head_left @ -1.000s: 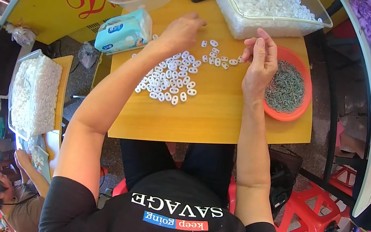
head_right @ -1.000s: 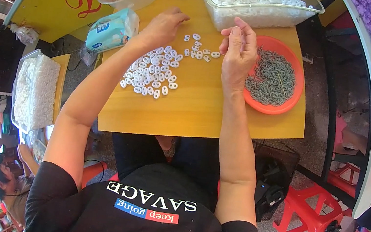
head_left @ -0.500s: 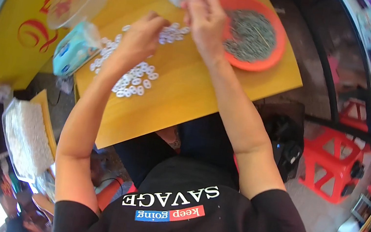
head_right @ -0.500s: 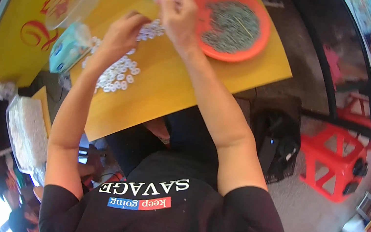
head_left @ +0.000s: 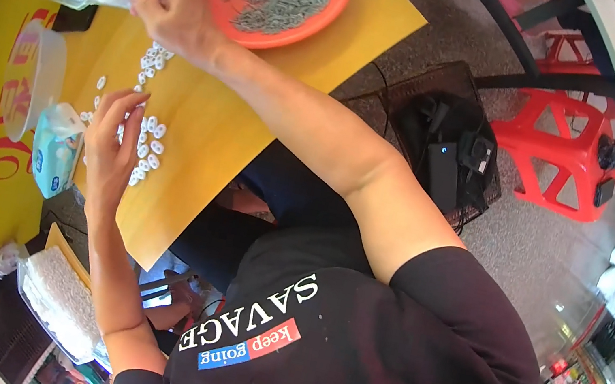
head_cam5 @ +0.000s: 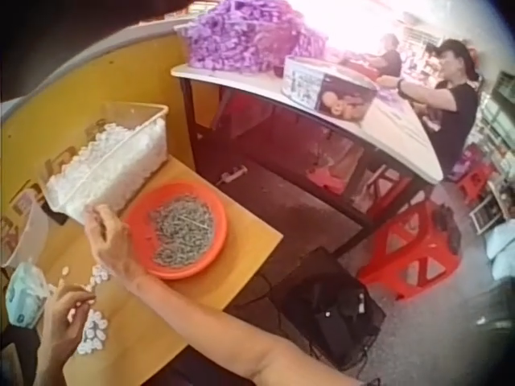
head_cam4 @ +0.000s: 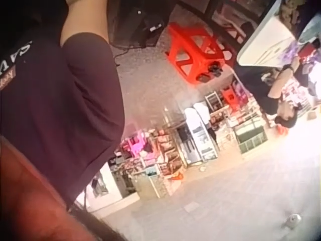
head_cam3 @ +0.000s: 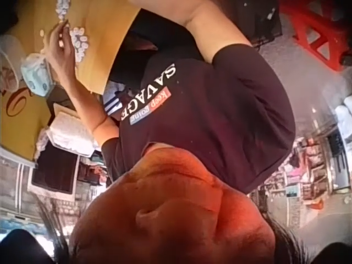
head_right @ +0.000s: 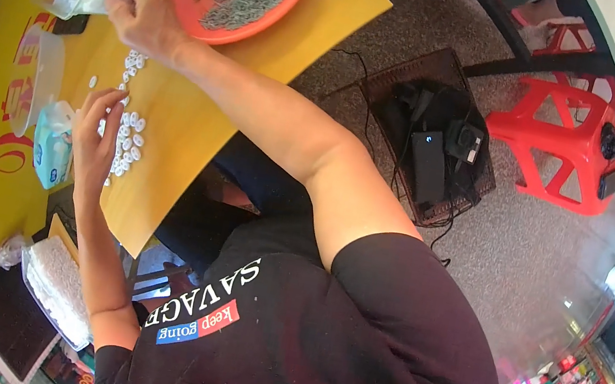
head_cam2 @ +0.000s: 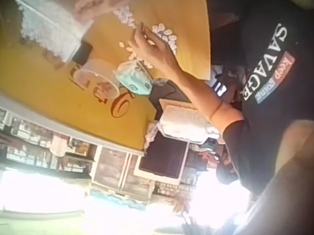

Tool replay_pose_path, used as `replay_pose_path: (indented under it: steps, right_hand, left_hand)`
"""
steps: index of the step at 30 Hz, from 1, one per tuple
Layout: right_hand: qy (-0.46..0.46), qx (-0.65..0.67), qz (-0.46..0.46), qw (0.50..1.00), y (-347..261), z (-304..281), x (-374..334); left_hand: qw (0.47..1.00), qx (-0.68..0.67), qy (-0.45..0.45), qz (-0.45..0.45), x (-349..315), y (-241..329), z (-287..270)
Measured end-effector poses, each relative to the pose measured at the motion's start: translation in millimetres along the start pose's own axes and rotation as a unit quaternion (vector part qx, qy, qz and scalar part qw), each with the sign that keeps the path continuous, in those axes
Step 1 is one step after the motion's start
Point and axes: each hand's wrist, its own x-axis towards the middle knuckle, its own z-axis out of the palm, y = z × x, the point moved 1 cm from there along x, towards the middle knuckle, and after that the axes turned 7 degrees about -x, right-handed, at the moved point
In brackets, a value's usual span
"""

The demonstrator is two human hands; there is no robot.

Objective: Inserting small metal pins into white plastic connectors.

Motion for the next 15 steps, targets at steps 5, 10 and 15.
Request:
replay_pose_path:
  steps: [5, 10, 15]
  right_hand:
    - [-0.003, -0.016, 0.012, 1.000, -7, 0, -2]
    - [0.024, -0.029, -0.003, 0.999, -4, 2, 0]
    - [0.023, -0.041, -0.006, 0.999, -6, 2, -2]
  left_hand:
    - [1.000, 0.002, 0.007, 0.003, -17, 20, 4]
    - [1.000, -0.006, -0.014, 0.004, -23, 32, 15]
    - [0.999, -0.004, -0.036, 0.015, -29, 47, 28]
